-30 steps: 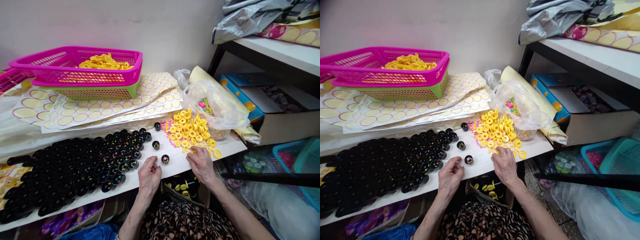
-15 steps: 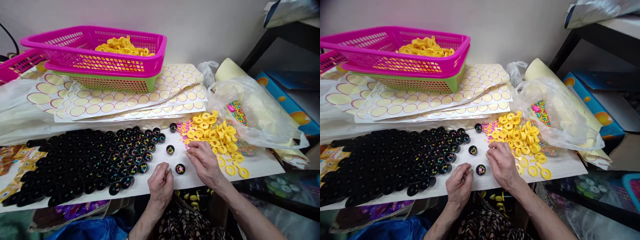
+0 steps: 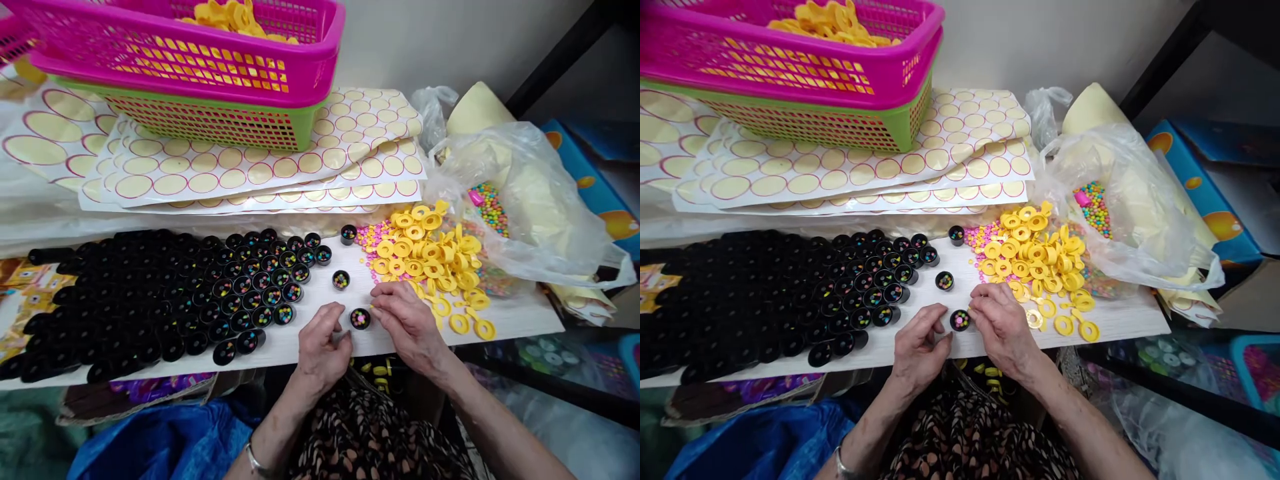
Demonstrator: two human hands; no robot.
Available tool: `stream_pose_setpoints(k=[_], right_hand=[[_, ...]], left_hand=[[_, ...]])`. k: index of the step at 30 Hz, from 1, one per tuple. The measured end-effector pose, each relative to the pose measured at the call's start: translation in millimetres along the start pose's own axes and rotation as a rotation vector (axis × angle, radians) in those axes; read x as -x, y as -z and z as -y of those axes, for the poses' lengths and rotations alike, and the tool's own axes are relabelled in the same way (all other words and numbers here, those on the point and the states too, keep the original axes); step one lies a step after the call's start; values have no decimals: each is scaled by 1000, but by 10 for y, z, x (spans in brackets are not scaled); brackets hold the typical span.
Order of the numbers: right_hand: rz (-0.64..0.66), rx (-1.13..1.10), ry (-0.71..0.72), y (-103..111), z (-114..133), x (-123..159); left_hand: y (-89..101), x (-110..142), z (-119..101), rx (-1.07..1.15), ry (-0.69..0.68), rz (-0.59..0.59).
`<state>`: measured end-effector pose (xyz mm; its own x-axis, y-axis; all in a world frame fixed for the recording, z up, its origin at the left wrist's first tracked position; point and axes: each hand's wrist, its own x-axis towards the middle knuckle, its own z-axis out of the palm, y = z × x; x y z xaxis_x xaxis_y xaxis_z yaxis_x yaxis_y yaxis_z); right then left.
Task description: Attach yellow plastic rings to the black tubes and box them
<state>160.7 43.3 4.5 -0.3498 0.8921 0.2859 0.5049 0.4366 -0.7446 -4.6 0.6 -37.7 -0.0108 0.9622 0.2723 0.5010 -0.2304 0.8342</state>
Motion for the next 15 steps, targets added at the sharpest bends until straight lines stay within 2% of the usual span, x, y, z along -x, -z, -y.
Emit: stream_pose_setpoints(k=[4, 10, 13, 15], right_hand=[[-69, 0, 44, -66, -15, -207], [38, 126, 142, -234, -82, -483], [7, 107, 153, -126, -102, -443], [-142, 85, 98, 66, -149, -309]], left_hand=[[-1, -15, -23, -50, 34, 8], [-13, -25, -32, -62, 9, -17], [-22, -19, -8, -62, 7, -28], [-28, -18, 9, -63, 14, -36]])
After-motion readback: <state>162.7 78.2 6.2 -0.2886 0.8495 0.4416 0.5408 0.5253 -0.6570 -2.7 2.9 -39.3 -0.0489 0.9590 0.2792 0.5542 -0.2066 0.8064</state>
